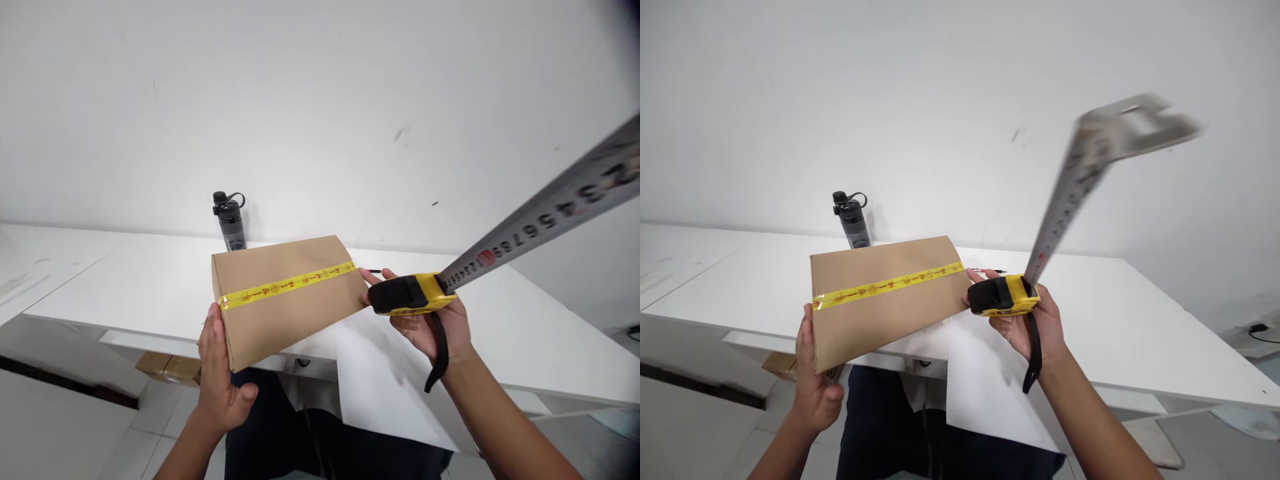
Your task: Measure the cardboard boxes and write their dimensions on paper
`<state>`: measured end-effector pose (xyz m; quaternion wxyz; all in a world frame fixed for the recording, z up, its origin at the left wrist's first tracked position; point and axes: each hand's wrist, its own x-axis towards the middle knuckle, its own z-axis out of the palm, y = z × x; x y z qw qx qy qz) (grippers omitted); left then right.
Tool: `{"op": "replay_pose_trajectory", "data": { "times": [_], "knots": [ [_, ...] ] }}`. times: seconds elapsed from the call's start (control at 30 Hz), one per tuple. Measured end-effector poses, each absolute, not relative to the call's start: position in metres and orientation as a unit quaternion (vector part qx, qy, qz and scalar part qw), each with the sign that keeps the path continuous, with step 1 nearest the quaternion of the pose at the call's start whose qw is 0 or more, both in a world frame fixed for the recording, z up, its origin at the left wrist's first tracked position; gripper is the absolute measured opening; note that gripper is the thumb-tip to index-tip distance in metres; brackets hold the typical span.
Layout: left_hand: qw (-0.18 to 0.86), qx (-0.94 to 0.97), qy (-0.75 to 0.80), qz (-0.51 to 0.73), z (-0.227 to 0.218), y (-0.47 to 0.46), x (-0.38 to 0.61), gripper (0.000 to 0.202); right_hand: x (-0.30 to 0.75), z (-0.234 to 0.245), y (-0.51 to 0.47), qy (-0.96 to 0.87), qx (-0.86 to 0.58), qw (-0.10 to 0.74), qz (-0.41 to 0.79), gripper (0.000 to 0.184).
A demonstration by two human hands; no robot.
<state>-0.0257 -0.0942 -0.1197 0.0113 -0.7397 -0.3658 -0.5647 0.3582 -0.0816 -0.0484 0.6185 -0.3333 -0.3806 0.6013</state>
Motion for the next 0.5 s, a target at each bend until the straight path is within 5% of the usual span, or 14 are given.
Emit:
{"op": "replay_pose_trajectory", "data": {
  "times": [0.33,0.5],
  "knots": [
    [-0.064,-0.706,-0.382,-0.593,-0.124,-0.092,0.027,0.080,0.344,-0.029,-0.076,-0.306,-0.407,0.746,0.430,0.039],
    [-0.009,-0.747,-0.360,-0.558,-0.123,-0.085,0.042,0.083,0.322,-0.035,-0.089,-0.457,-0.446,0.759,0.123,0.045]
  ]
}}
